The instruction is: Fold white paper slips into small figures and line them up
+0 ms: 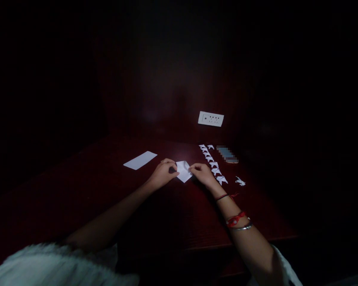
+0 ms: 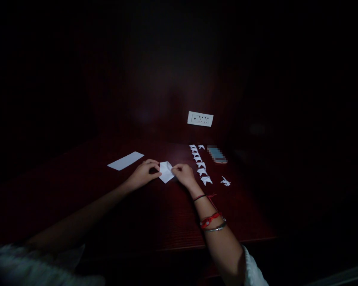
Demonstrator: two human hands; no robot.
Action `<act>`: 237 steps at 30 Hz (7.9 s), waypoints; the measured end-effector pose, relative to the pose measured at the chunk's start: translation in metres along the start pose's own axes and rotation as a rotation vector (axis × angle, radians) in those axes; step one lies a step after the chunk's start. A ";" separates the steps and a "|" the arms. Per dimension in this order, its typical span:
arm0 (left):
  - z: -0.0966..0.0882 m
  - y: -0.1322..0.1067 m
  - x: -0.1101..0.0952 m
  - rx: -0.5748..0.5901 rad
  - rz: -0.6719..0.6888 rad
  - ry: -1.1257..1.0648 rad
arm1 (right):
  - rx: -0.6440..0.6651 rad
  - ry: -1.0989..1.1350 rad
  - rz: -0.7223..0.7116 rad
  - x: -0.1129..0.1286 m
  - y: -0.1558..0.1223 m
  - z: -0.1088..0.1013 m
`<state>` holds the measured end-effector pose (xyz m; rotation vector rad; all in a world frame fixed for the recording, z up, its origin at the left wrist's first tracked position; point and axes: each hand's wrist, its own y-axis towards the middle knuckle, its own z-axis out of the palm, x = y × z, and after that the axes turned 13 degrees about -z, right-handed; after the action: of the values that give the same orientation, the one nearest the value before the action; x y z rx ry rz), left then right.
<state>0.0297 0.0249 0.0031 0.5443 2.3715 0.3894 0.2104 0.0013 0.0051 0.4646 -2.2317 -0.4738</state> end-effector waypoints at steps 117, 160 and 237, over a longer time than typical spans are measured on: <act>-0.030 -0.007 -0.014 0.556 -0.459 -0.378 | -0.020 -0.136 -0.274 0.037 -0.017 0.003; -0.014 -0.017 -0.036 -0.029 0.070 -0.052 | -0.139 0.039 -0.251 0.036 -0.012 0.000; 0.002 -0.009 -0.013 0.099 0.042 -0.071 | 0.005 -0.239 -0.406 0.029 -0.010 0.000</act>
<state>0.0373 0.0111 0.0045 0.6444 2.3231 0.2678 0.1944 -0.0206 0.0187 0.9137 -2.3680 -0.7676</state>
